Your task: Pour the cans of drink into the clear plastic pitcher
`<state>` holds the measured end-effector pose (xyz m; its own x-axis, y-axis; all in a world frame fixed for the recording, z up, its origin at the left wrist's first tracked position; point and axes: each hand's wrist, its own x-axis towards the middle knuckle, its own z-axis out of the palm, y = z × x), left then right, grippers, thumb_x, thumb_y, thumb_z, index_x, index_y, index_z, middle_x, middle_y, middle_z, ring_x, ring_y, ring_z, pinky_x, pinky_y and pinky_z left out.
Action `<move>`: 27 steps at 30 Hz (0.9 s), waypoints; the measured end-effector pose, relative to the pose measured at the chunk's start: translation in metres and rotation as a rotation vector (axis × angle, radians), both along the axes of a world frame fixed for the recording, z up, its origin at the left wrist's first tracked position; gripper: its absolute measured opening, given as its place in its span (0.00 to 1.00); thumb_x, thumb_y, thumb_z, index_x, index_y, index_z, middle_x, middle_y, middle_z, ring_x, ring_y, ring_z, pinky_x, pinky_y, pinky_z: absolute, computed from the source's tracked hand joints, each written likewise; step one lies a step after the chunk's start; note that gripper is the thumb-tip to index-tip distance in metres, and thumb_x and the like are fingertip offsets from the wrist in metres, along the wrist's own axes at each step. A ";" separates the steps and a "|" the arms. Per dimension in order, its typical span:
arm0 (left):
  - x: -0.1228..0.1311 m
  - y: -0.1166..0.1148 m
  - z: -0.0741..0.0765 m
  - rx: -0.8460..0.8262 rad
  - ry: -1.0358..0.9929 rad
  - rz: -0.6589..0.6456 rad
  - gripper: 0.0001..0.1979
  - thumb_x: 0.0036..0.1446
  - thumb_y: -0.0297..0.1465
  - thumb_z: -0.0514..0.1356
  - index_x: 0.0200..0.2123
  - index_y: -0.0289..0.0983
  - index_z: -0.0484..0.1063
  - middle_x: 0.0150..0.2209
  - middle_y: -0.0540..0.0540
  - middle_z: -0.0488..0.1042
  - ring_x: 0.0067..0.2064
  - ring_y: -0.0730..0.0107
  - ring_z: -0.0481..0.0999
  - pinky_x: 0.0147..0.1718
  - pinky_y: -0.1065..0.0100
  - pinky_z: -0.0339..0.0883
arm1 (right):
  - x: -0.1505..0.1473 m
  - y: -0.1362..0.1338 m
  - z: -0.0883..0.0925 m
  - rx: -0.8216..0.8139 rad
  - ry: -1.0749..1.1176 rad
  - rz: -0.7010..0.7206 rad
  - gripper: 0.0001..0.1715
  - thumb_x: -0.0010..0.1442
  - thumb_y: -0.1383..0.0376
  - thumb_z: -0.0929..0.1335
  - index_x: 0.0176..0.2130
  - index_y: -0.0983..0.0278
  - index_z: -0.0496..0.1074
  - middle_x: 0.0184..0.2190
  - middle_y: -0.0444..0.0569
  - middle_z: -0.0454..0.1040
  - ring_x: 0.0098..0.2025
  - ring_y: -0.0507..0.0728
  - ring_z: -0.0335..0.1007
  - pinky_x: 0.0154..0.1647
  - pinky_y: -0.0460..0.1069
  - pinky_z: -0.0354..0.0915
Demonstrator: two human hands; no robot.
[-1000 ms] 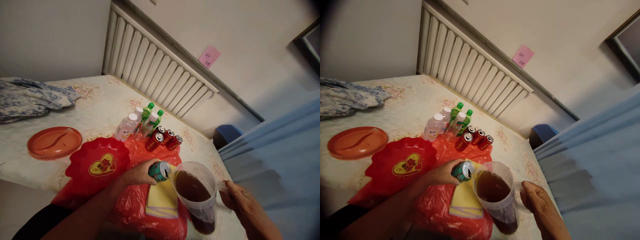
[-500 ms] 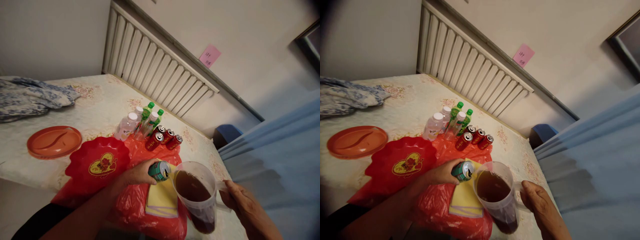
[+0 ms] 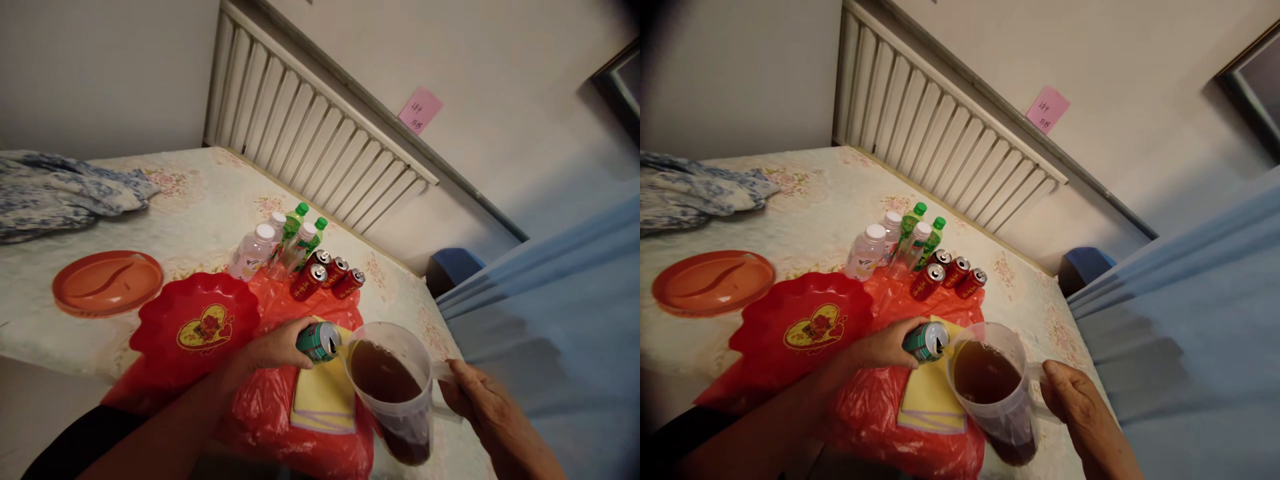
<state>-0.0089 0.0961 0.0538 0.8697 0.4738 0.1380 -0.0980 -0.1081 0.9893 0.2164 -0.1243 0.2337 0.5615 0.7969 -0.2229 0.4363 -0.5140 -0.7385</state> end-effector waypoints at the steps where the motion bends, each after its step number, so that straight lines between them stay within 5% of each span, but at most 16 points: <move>1: 0.000 0.000 0.000 0.002 0.003 0.002 0.39 0.36 0.25 0.70 0.55 0.43 0.67 0.55 0.48 0.72 0.58 0.50 0.68 0.55 0.59 0.63 | 0.000 0.000 0.000 0.003 0.006 0.002 0.35 0.55 0.34 0.61 0.20 0.59 0.49 0.18 0.37 0.45 0.22 0.49 0.36 0.24 0.48 0.39; 27: 0.001 0.001 -0.006 0.048 0.018 0.013 0.42 0.36 0.26 0.70 0.58 0.45 0.66 0.57 0.48 0.71 0.58 0.51 0.69 0.56 0.60 0.62 | 0.004 -0.001 -0.004 0.008 0.013 0.014 0.35 0.56 0.35 0.61 0.20 0.59 0.50 0.18 0.37 0.45 0.22 0.49 0.36 0.24 0.48 0.38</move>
